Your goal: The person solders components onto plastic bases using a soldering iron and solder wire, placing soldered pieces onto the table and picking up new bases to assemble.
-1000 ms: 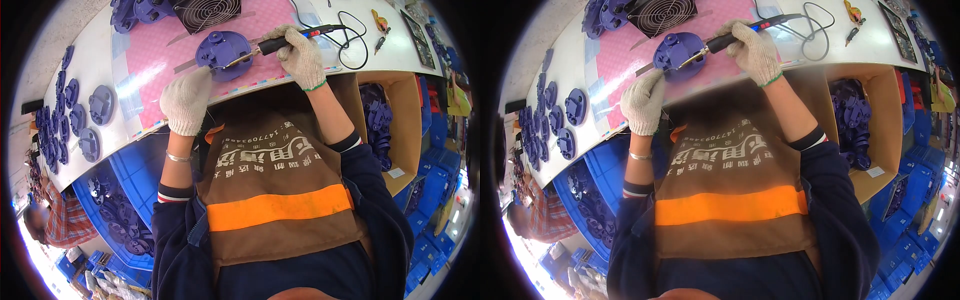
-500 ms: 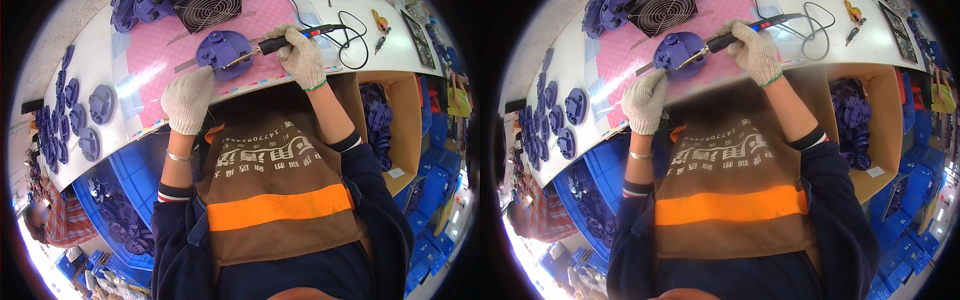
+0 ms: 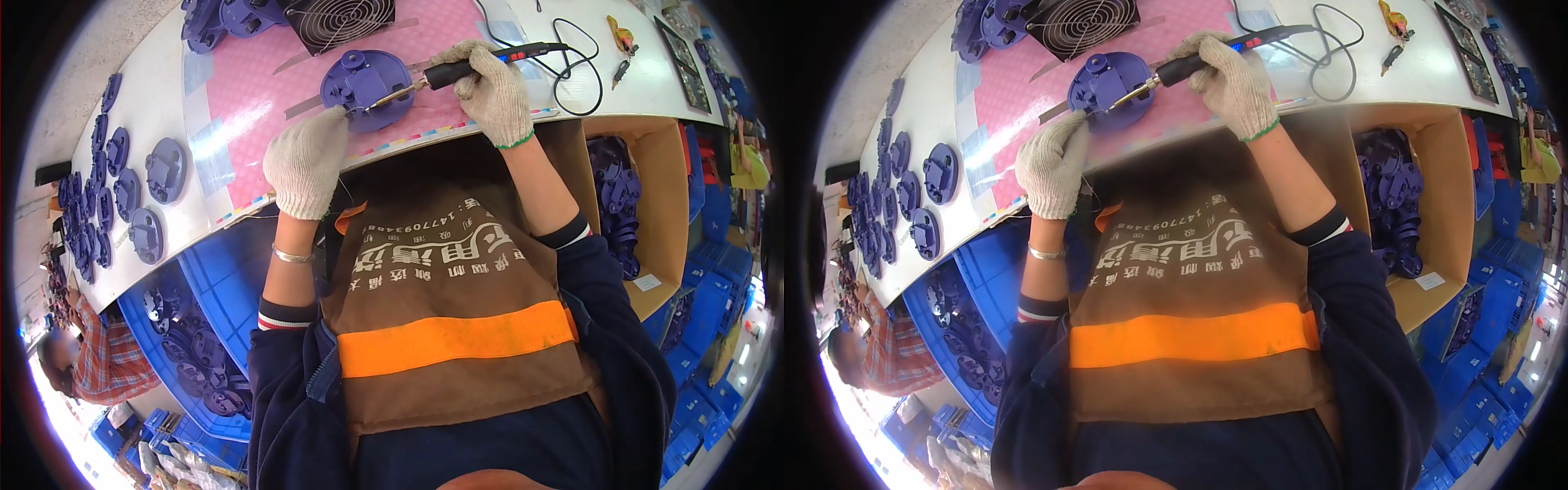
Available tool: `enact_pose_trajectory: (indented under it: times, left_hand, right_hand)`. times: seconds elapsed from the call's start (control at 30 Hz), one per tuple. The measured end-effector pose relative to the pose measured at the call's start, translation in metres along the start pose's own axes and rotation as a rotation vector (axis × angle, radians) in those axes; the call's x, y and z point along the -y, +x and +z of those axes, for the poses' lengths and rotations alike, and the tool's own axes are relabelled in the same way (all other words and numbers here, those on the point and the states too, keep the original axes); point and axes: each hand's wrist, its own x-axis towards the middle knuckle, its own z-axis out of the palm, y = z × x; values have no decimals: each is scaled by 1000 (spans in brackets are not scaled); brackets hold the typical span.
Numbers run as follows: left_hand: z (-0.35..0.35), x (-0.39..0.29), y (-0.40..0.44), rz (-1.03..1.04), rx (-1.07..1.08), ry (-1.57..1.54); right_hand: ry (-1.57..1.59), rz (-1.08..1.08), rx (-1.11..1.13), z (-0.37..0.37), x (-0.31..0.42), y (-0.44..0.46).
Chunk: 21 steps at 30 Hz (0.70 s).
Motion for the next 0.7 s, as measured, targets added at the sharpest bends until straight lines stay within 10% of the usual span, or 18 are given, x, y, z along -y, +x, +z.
enact_pose_trajectory:
  times: [0.7]
  left_hand:
    - [-4, -5, 2, -5, 56, 28]
  right_hand:
    - [-16, 38, 0, 3, 3, -5]
